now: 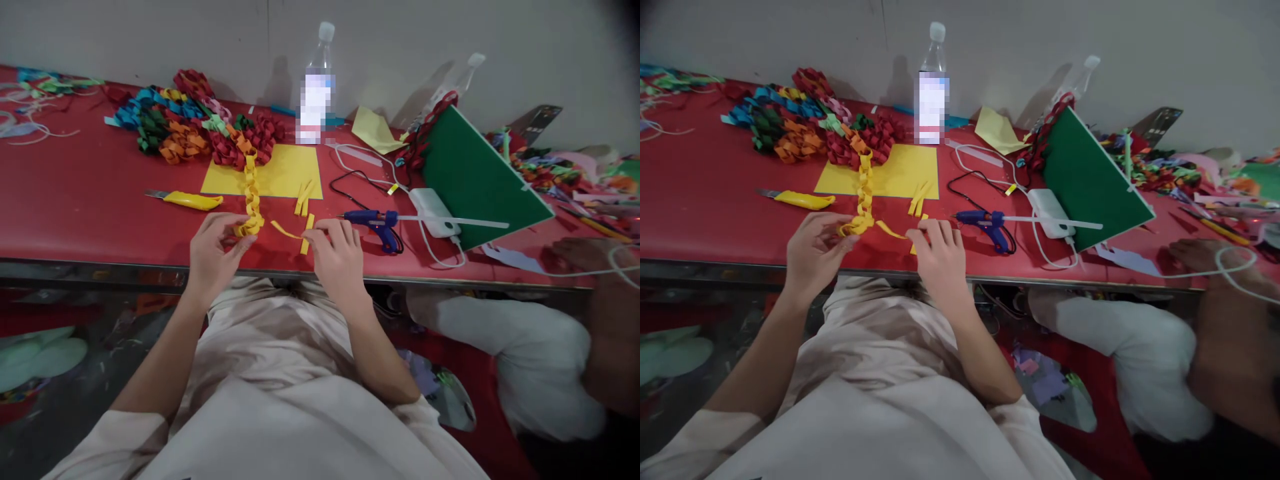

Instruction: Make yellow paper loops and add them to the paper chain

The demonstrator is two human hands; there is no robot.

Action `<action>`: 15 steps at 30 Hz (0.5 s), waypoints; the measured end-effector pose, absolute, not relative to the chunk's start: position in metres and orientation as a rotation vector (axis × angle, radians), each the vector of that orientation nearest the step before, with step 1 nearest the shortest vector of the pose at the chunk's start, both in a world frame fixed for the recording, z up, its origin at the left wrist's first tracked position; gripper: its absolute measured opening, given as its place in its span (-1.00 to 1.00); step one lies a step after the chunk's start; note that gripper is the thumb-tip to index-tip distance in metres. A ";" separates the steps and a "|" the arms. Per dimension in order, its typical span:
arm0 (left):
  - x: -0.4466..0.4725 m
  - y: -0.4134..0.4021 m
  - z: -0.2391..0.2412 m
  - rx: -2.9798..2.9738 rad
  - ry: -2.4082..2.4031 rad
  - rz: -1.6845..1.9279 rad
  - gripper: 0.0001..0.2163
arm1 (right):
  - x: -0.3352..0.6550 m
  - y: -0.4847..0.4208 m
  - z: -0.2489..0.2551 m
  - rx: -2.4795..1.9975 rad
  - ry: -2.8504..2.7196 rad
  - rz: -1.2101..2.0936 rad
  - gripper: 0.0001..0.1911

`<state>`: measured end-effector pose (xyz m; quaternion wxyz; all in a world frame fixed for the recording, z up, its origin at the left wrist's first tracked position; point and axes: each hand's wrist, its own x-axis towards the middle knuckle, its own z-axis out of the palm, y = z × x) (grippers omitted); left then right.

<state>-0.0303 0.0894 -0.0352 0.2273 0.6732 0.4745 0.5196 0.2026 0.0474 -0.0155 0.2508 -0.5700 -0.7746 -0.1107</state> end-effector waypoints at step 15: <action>-0.019 0.072 -0.051 2.086 1.448 1.537 -0.58 | 0.131 0.065 -0.024 -1.118 -1.180 1.193 -0.70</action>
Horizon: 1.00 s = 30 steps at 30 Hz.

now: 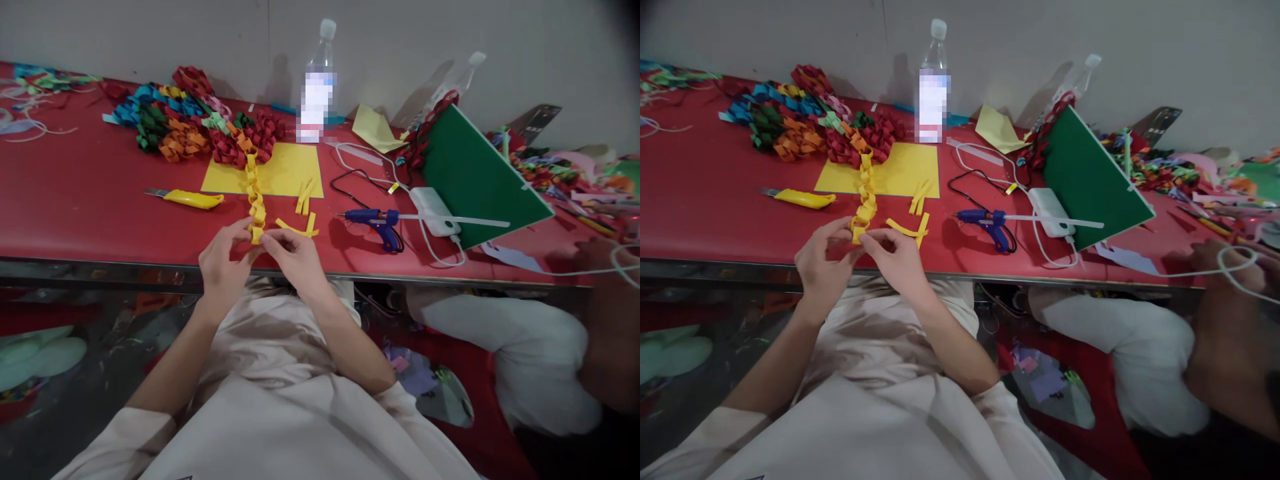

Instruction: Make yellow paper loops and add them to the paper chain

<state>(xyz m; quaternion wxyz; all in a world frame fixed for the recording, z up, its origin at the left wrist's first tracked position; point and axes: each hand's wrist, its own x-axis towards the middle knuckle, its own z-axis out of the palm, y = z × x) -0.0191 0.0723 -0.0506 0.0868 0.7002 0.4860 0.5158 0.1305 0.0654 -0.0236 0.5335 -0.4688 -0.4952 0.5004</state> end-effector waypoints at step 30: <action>-0.037 0.082 -0.036 2.406 1.284 1.482 -0.77 | 0.147 0.068 -0.014 -1.063 -1.313 1.291 -0.40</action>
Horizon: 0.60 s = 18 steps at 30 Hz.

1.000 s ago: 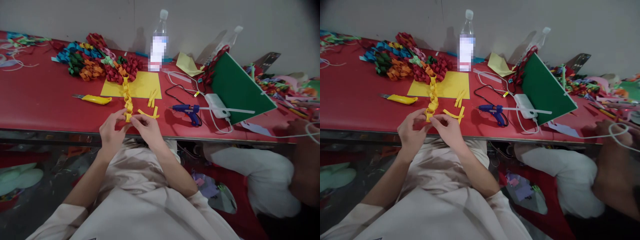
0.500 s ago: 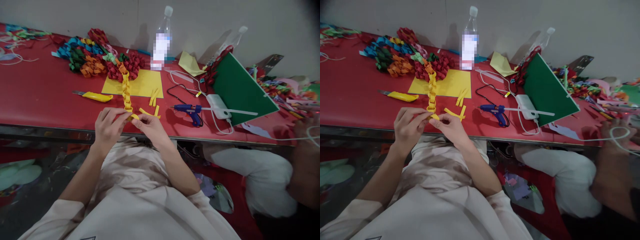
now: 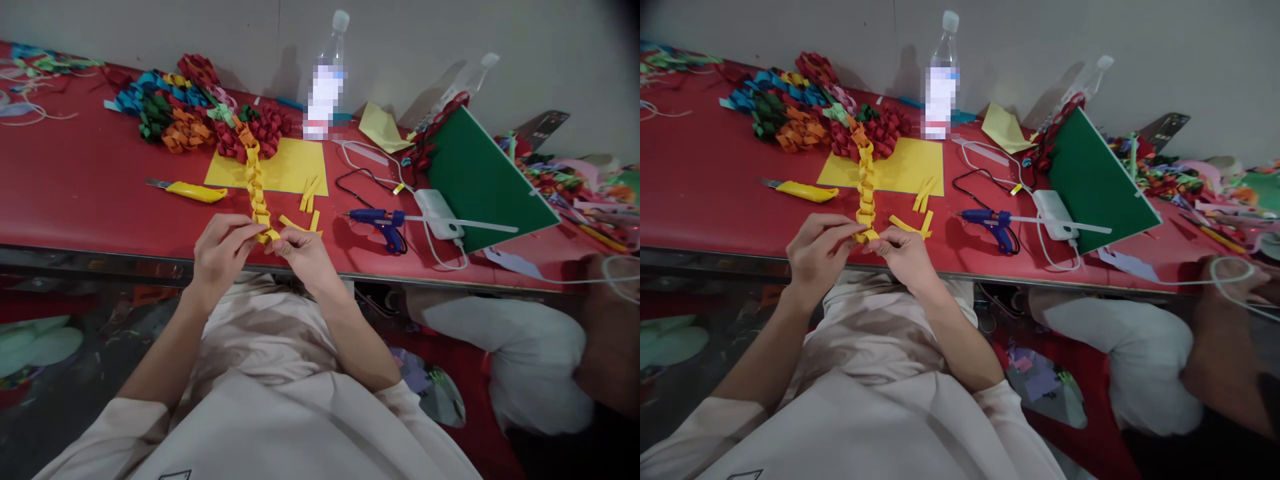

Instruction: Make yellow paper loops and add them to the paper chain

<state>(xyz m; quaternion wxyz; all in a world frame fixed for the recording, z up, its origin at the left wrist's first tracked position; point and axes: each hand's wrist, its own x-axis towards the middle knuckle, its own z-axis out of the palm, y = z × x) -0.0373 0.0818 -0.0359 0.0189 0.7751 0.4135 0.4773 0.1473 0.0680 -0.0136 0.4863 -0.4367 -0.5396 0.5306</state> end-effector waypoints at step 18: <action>-0.037 0.083 -0.040 2.585 1.411 1.397 -0.64 | 0.150 0.062 -0.021 -1.052 -1.796 0.396 -0.69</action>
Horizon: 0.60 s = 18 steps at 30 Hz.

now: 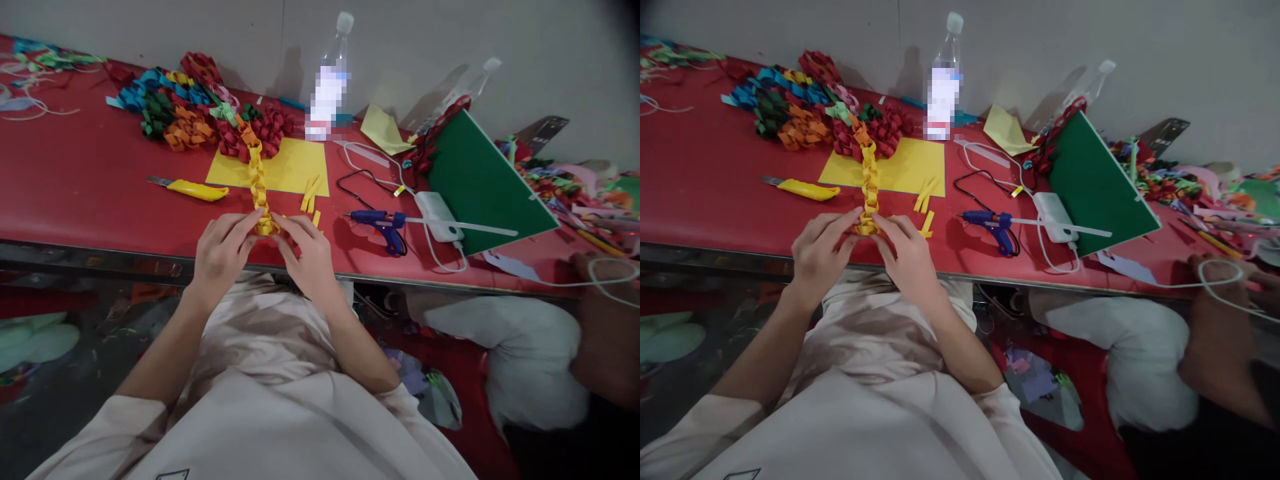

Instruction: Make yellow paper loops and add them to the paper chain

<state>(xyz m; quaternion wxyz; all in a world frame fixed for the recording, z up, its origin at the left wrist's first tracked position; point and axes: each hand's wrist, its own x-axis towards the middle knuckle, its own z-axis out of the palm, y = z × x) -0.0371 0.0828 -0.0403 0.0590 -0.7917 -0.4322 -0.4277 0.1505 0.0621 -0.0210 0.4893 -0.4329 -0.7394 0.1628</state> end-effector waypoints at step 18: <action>-0.034 0.081 -0.037 -2.443 -1.172 -1.046 -0.71 | 0.146 0.065 -0.012 -1.139 -1.610 0.614 -0.85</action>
